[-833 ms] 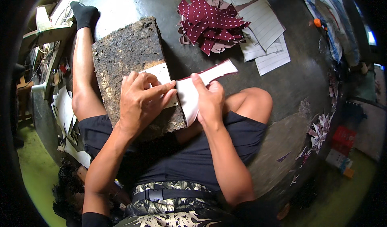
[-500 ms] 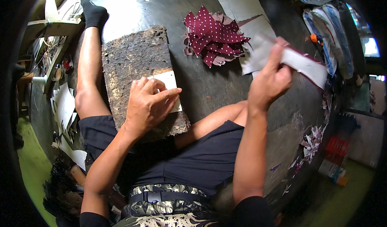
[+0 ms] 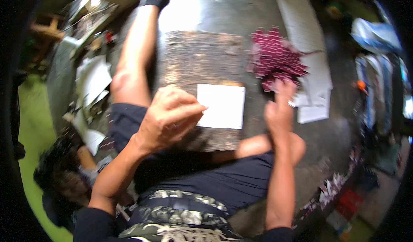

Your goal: The person assembles small leather pieces by hand, aligning a white backing with a maroon polka-dotted leather piece and pressing them together. The person repeatedly picks up new pieces, aligns them, and sets the assembled units aside.

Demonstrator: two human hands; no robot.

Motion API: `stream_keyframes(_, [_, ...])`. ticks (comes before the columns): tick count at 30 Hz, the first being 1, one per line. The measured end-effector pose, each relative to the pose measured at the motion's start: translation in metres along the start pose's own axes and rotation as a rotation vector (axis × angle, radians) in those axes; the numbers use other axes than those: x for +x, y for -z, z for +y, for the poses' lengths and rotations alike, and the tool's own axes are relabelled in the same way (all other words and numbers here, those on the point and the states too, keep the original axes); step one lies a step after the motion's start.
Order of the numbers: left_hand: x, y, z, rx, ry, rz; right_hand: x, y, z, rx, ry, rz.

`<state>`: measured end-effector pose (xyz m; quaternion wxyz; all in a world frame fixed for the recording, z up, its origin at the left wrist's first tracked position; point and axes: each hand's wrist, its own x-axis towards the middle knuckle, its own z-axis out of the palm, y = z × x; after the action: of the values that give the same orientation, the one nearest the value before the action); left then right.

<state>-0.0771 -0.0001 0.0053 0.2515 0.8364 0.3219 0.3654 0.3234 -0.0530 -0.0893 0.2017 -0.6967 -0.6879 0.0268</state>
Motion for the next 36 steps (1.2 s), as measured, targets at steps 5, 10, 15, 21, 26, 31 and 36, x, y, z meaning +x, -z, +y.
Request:
stream_keyframes(5, [-0.080,0.139,-0.111,0.249,0.577,0.315,-0.050,0.040,-0.023,0.105,-0.228,-0.020])
stream_keyframes(10, [-0.134,0.240,-0.227,0.790,0.881,0.168,-0.062,0.029,-0.020,0.203,-0.257,-0.018])
stream_keyframes(15, [-0.129,0.215,-0.263,1.024,1.167,-0.072,-0.059,0.021,-0.016,0.192,-0.276,-0.057])
stream_keyframes(21, [-0.153,0.193,-0.274,0.956,1.111,-0.059,-0.064,0.023,-0.018,0.249,-0.291,-0.022])
stream_keyframes(26, [-0.138,0.226,-0.242,0.328,1.036,0.107,-0.053,0.029,-0.032,0.269,-0.267,-0.020])
stream_keyframes(31, [-0.052,0.256,-0.104,-0.457,0.883,-0.202,-0.034,0.049,-0.099,0.957,-0.518,-0.033])
stream_keyframes(36, [0.037,0.136,-0.022,-0.522,0.339,-1.058,-0.010,0.076,-0.160,1.543,-0.327,-0.351])
